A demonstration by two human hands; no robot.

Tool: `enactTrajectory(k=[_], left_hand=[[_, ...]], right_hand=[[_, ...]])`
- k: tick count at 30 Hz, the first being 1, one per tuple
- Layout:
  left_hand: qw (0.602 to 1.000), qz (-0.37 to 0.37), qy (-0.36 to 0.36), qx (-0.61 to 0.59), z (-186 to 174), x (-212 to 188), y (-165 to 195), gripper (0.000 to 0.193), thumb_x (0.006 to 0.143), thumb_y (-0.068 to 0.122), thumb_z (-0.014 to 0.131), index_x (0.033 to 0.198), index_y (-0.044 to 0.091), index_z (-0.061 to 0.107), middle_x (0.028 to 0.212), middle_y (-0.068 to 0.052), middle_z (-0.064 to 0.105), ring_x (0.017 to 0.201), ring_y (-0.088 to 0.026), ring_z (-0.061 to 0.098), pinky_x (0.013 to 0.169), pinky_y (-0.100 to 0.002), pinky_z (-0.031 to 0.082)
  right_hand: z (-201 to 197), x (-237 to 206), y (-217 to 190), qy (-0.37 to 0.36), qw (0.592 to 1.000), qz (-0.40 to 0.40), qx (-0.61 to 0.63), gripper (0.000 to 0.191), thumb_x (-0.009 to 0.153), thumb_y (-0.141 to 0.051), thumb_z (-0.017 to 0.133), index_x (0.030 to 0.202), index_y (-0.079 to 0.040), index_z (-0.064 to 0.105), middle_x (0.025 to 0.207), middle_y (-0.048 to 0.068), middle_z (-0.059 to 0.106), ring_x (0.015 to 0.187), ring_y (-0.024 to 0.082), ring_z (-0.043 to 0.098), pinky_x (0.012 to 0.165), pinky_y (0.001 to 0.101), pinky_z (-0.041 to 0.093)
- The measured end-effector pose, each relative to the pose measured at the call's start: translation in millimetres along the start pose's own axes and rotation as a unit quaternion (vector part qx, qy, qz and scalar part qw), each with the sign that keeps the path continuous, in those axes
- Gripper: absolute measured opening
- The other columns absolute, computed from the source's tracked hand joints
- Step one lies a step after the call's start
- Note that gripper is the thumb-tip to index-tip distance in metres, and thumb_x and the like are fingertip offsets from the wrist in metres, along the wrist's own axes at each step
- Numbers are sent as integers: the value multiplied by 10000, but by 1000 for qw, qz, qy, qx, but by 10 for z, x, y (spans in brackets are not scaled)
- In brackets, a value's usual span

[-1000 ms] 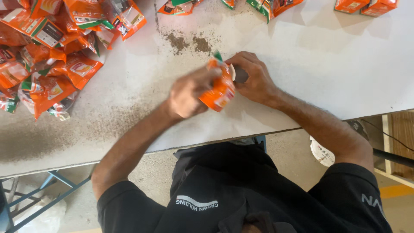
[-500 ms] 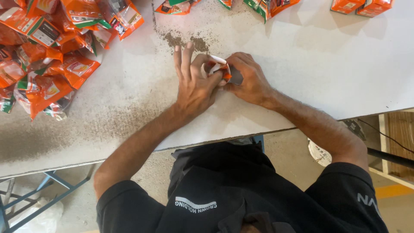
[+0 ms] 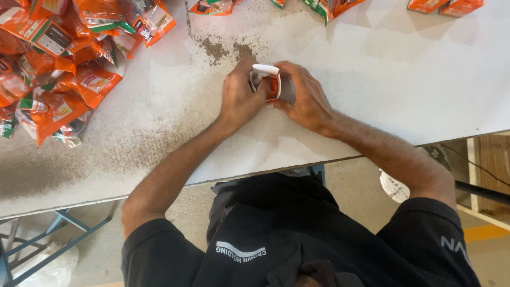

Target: The person folds small orange cardboard boxes and inserts orange product sachets into them, then closes the flaps and sets the finished boxes aside on the table. They repeat this packing cycle with one box at a time, reaching into the pile of sachets for each new item.

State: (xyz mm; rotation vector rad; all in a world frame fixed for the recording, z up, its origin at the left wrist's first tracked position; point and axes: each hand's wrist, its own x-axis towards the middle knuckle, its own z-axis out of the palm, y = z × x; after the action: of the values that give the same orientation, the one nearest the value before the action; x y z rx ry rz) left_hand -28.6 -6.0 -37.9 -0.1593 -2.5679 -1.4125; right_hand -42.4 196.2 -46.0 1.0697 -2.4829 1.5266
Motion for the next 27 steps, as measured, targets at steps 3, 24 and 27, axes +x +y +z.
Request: enactTrajectory(k=[3,24,27], left_hand=[[999,-37,-20,10,39,3,-38,197,854,86,696,1019,9,623,815,-132,665,656,-212,651,590,-368,513],[978,206,-28,-5,-269,45,140,283,843,-81,733,1101,28,697,1126,-114,712,1078,-333,696,966,-416,563],[972,229,-54,22,-357,-114,144,445,869,-95,722,1294,30,676,1377,-132,664,1308,-345,671,1112,-400,587]], right_hand=[[20,-13,-27,29,999,-11,-24,669,852,-168,939,1347,-11,517,1304,161,611,1184,372,633,989,446,532],[-18,34,-171,-6,985,-94,-145,400,842,-128,866,1136,-59,603,1212,164,665,1081,390,648,903,489,534],[0,12,-119,20,989,-83,-117,464,853,-129,876,1178,-26,561,1242,183,673,1111,406,644,935,497,535]])
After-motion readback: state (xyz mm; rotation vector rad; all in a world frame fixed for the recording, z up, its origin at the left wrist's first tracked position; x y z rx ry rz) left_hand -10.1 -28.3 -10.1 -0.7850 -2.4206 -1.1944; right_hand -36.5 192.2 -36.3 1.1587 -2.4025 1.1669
